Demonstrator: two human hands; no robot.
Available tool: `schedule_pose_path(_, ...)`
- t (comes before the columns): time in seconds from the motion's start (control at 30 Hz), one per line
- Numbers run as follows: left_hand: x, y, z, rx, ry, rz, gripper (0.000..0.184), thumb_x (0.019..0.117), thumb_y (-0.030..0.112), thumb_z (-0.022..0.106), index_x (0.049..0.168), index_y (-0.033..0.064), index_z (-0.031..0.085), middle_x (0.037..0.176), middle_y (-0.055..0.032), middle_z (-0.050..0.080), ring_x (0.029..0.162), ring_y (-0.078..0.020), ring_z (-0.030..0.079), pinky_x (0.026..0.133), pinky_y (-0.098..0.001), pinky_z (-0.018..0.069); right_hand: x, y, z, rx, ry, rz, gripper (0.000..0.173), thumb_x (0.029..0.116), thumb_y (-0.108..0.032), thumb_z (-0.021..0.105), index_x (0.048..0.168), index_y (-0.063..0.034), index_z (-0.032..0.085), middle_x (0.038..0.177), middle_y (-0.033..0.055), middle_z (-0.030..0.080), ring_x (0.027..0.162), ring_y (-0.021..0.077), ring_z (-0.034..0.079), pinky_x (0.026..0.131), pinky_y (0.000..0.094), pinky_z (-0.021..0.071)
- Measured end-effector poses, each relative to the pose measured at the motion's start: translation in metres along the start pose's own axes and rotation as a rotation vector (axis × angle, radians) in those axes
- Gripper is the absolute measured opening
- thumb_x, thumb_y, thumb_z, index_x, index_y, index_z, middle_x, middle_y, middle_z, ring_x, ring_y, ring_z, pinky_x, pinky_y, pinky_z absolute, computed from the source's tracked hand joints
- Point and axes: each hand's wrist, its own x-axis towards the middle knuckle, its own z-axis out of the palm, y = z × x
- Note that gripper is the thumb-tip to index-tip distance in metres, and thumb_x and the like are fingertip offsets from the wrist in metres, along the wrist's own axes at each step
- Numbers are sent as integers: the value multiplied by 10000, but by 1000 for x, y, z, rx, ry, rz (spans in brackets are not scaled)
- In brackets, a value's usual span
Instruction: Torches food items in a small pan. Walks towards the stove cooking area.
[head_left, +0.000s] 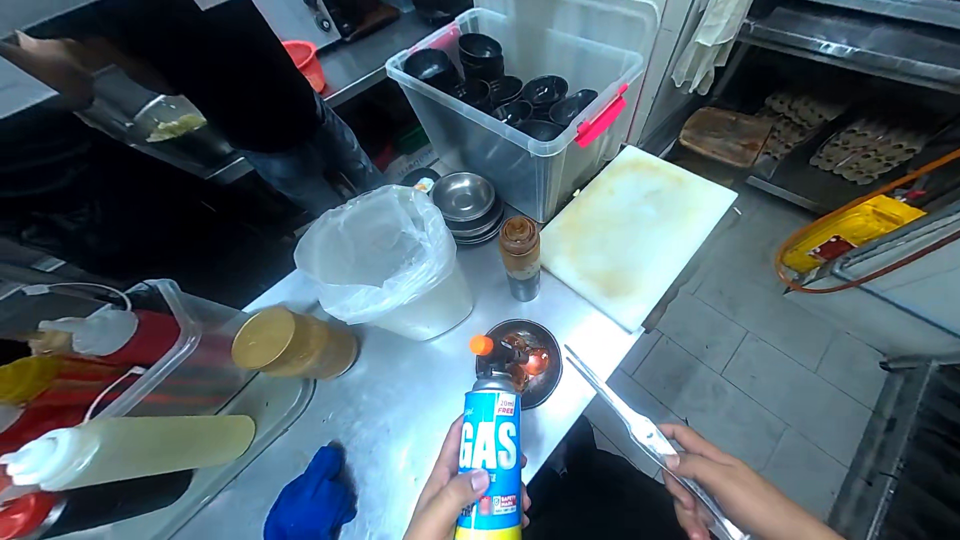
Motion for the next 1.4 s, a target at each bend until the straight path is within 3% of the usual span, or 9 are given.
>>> schedule_pose_path(0.23,6,-7,13,27,26,27,792,939,243,672,1538,136,166,1188,-304,624,929,-457,700,759,-574,617,4,-7,-18,74,-36,-6,293,1015,-220,388,1300,-158,425,673,19,561,512,166,595,488,345,558)
schedule_pose_path(0.43,11,-13,25,45,51,47,764,950,251,676,1528,149,187,1189,-293,635,941,-453,704,766,-572,618,5,-12,-39,48,-7,31,295,985,-191,421,1278,-151,428,812,45,617,493,109,537,412,246,445)
schedule_pose_path(0.53,10,-15,29,49,71,47,760,948,236,671,1526,141,186,1187,-298,632,938,-459,701,767,-579,617,7,-14,-41,16,4,54,299,948,-179,439,1246,-158,430,778,25,586,477,99,512,404,244,431)
schedule_pose_path(0.63,8,-12,28,68,62,51,764,944,232,664,1524,134,178,1175,-294,634,929,-450,704,760,-569,618,9,-16,-31,41,-1,29,285,939,-184,443,1222,-160,435,724,13,554,454,98,492,392,244,422)
schedule_pose_path(0.73,6,-5,18,84,16,31,751,951,230,657,1528,138,185,1184,-297,632,933,-452,703,760,-568,618,13,-12,-12,62,11,-30,208,1039,-288,436,1198,-155,448,686,14,535,440,101,486,389,243,431)
schedule_pose_path(0.83,8,5,7,99,-5,-10,727,947,207,647,1517,135,202,1176,-290,643,930,-448,711,760,-572,621,11,-9,14,124,44,-81,223,1066,-316,403,1201,-148,458,696,23,545,453,101,495,395,239,433)
schedule_pose_path(1.13,18,26,-23,164,-76,-119,761,921,212,670,1521,105,215,1174,-294,637,906,-442,713,720,-563,633,1,34,66,200,244,-170,185,1050,-243,418,1146,-100,484,754,56,617,506,113,555,441,244,471)
schedule_pose_path(1.4,22,34,-38,203,-137,-138,714,923,200,659,1502,99,254,1185,-299,634,912,-448,710,716,-562,632,-9,54,80,105,276,-202,173,1041,-198,458,1153,-74,505,759,45,631,559,96,564,485,239,458)
